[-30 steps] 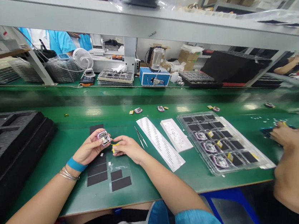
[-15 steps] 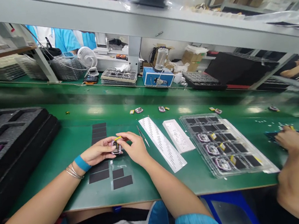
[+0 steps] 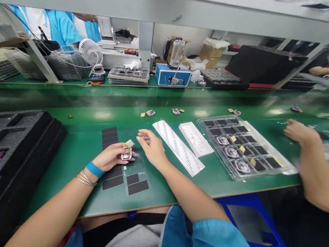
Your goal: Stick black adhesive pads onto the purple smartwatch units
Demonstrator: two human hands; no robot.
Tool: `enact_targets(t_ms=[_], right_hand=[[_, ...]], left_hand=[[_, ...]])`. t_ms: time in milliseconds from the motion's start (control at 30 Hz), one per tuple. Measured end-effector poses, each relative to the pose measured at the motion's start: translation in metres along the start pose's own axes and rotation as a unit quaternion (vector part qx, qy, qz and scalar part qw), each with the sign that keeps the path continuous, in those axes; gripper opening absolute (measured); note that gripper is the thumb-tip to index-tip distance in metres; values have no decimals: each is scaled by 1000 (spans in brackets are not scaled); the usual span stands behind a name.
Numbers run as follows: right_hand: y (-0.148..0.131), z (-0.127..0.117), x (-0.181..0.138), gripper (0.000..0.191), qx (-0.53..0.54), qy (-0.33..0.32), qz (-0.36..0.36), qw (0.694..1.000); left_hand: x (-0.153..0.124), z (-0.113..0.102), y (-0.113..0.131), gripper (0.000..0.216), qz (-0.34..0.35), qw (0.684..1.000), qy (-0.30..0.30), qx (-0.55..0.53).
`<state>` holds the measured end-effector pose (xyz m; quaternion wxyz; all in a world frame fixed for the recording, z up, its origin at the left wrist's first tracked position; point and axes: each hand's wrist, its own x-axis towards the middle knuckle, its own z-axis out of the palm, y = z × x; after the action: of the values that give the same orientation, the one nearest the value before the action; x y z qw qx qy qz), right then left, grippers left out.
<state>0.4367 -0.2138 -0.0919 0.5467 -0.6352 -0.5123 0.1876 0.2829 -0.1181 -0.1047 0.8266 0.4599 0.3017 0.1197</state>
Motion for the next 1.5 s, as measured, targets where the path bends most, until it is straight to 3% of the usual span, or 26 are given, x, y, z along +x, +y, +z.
enact_targets(t_ms=[67,133,200,400,833,967,1067,1167,1233,1300,1400,1500], right_hand=[[-6,-9,-11,13,-54,-60,11,997],[-10,-14,-29,10,-112,-172,3,979],[-11,-12,-49,9,-168,-225,-19,960],[-5,2,-76,11,-270,-187,-39,944],[-1,5,-65,3,-273,-193,10,943],[-4,6,-75,9,-298,-208,-42,931],[-9,-1,-87,8,-255,-221,-84,938],[-21,-16,-90,11,-192,-167,-113,960],[-33,-29,-79,9,-164,-84,-135,973],[-42,-38,-57,7,-122,-24,-141,982],[-38,-33,-15,9,-13,-53,-98,994],[-13,-8,12,16,82,-116,-25,990]], left_hand=[[-4,-3,4,21,-24,999,-28,-2],[-9,-4,7,21,-52,996,-79,-3],[-12,-3,7,19,-74,989,-127,1],[-12,1,0,17,-106,974,-198,34],[-14,3,4,23,-128,978,-156,45],[-15,5,4,20,-123,975,-183,37],[-15,4,3,21,-113,972,-205,40],[-14,2,3,22,-116,969,-214,44],[-13,1,5,22,-101,977,-185,32],[-11,2,7,20,-57,993,-104,18],[-6,4,7,14,15,999,47,18],[0,5,4,11,40,992,115,30]])
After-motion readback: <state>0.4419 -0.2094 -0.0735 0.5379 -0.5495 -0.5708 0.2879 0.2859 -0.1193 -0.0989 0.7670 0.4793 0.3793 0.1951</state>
